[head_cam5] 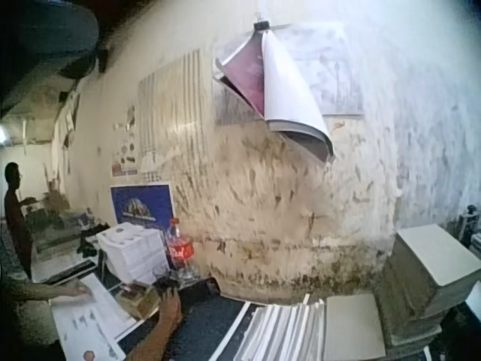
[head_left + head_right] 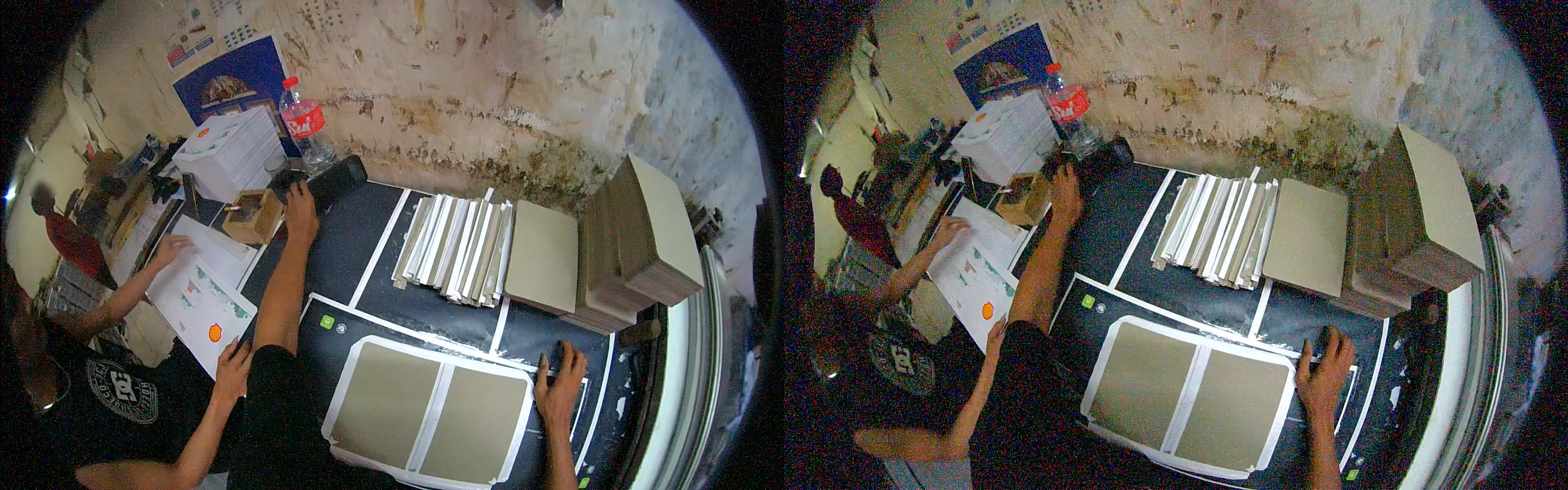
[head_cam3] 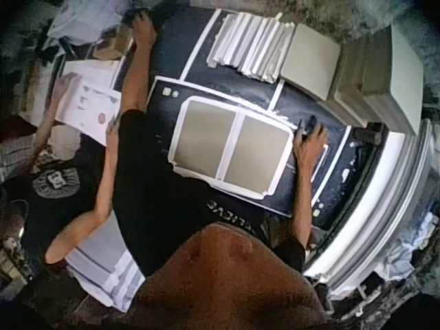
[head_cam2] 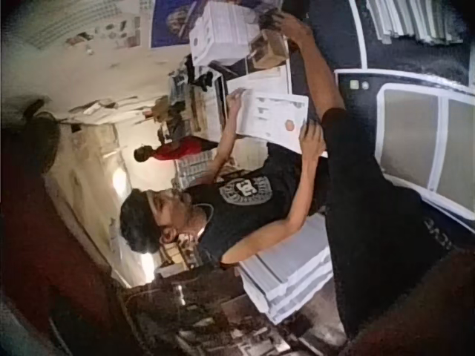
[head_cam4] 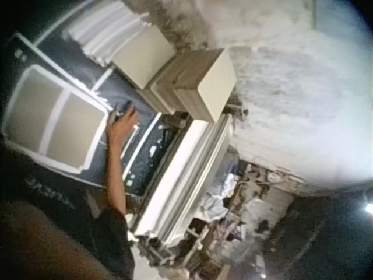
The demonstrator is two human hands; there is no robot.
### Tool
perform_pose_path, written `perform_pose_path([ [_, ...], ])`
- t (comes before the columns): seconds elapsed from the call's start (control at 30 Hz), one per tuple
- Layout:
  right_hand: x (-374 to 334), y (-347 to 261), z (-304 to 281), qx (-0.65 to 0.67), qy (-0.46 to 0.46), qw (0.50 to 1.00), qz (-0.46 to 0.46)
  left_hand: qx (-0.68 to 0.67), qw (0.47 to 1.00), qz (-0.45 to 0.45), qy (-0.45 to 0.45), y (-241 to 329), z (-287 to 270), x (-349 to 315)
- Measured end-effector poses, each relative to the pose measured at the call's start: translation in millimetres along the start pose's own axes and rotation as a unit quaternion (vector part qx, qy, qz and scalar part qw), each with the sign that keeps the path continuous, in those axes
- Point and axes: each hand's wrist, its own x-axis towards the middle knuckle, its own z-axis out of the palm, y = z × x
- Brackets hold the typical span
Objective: The person places a piece of cardboard on a marked workspace, applies glue or adhesive, and then presses a paper sheet onto it before smoothing the surface by hand.
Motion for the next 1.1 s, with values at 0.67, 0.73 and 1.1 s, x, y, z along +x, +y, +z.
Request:
perform_pose_path([
  [0.67,-4.7,5.2,3.5,-0.049,-0.015,0.999,0.017,-0.374,0.918,0.110,-0.078,81.2,-131.2,-152.1],
  [0.73,-4.9,1.1,2.0,-0.049,-0.043,0.998,0.024,-0.408,0.895,0.082,-0.162,65.4,-141.3,-176.7],
  [1.1,-1.8,20.9,6.9,0.062,-0.016,0.998,0.002,-0.506,0.804,0.235,-0.205,151.3,-195.3,-243.7],
])
